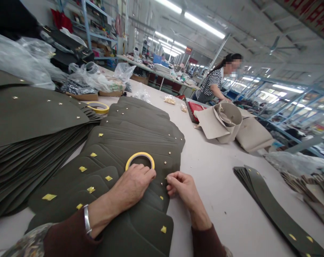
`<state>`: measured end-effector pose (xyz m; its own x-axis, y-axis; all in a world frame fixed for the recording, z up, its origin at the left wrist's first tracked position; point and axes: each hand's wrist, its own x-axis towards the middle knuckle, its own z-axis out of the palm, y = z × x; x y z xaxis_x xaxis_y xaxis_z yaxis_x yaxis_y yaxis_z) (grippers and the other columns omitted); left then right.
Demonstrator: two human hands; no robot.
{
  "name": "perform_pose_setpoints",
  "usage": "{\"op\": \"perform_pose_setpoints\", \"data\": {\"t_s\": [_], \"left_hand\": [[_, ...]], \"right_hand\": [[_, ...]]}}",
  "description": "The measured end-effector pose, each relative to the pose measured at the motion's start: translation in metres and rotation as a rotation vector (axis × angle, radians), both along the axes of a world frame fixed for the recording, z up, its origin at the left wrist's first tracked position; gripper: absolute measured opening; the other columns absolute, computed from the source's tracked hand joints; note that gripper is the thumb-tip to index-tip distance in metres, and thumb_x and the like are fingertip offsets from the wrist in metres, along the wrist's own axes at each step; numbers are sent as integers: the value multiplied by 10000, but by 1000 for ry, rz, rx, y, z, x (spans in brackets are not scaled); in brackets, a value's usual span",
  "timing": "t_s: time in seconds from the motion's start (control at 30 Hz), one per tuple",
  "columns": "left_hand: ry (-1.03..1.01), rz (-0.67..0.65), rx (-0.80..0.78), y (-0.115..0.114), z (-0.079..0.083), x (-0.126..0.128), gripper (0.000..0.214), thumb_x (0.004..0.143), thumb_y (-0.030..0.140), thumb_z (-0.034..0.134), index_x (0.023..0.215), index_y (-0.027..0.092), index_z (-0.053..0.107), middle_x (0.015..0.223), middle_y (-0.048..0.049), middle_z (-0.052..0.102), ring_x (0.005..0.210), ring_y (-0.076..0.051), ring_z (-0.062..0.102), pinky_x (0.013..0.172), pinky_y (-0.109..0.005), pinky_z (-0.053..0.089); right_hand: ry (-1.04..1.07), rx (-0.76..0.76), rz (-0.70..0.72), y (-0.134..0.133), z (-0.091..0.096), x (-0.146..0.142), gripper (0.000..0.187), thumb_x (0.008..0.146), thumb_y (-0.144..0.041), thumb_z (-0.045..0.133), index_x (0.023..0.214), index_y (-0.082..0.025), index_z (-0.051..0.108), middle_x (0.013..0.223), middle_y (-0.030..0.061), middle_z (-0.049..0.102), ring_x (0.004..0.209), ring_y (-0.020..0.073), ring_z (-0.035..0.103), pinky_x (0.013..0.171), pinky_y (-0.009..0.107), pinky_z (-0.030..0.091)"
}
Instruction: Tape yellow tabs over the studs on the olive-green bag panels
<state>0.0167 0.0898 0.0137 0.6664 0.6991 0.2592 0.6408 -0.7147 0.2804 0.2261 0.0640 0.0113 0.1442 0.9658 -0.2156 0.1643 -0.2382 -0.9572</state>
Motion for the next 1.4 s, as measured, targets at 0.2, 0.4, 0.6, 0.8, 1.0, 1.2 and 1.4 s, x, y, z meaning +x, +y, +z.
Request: {"op": "perform_pose_setpoints", "data": {"t_s": [0.2,0.4,0.6,0.8,1.0,1.2,1.4], "left_hand": [[-1,1,-12,-1,2,-1,171,970,122,415,943,192,568,897,-32,622,828,-223,532,766,-371,384],[2,12,-19,-2,3,-1,167,968,123,423,926,191,570,886,-33,620,821,-222,526,756,-370,377],[-12,-10,2,-1,4,-3,170,969,125,413,925,193,562,885,-34,606,815,-224,499,745,-370,379],[-103,-96,-33,-2,9,-9,152,965,126,423,905,192,546,873,-27,582,813,-209,476,733,-336,395],[-148,-126,-18,0,11,-11,159,970,140,422,898,192,554,854,-29,597,802,-206,505,718,-331,422],[-355,-142,37,-1,3,-13,185,1005,162,384,1052,191,560,893,-31,668,805,-169,626,729,-284,500],[-357,-159,19,-6,1,-16,421,1011,215,430,1421,230,334,1114,-57,724,929,-170,717,808,-269,566]], "right_hand": [[-210,-70,78,-13,5,-8,170,744,-319,635,709,-157,671,476,-45,584,334,69,445,349,178,343],[-551,126,148,-10,6,-18,167,770,-223,576,651,-178,685,565,-2,642,525,133,567,521,236,402],[-652,173,124,-14,1,-17,145,797,-239,611,927,-198,662,506,-60,576,488,148,546,539,254,383],[-484,178,136,-26,1,-10,160,847,-300,590,729,-203,639,647,0,671,570,156,612,569,251,442],[-728,313,152,-24,-6,-19,182,873,-217,566,835,-185,742,785,49,735,715,193,667,704,293,460],[-717,187,215,-22,6,-20,236,883,-252,602,702,-193,741,675,14,710,628,157,631,612,261,418],[-531,356,177,-26,13,-15,171,878,-264,618,790,-194,746,688,9,684,629,153,606,588,254,451]]}}
